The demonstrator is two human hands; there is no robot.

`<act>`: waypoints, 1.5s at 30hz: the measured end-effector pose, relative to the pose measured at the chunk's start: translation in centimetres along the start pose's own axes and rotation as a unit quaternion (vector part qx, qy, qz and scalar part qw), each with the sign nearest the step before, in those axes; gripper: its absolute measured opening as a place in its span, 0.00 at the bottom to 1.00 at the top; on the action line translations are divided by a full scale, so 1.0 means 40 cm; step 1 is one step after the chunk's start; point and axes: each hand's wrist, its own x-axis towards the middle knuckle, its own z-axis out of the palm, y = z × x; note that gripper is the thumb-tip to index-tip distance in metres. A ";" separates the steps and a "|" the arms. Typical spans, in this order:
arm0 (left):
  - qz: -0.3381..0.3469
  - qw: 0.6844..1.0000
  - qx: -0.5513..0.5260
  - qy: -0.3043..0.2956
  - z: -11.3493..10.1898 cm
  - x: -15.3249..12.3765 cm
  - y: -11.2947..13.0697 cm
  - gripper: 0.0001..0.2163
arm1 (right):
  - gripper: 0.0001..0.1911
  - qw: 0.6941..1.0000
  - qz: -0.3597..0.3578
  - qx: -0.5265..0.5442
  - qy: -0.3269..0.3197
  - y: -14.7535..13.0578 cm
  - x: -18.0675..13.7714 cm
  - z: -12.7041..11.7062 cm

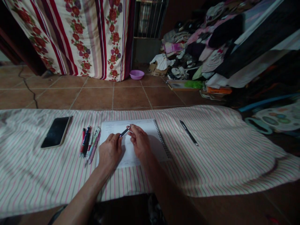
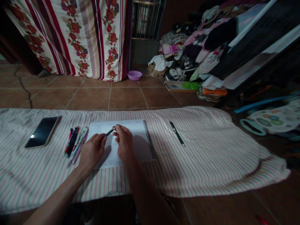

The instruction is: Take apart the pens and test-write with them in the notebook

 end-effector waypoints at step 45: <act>0.010 1.000 0.000 0.002 0.008 0.000 0.009 0.13 | 0.03 0.996 0.044 0.079 -0.022 -0.062 0.041 -0.082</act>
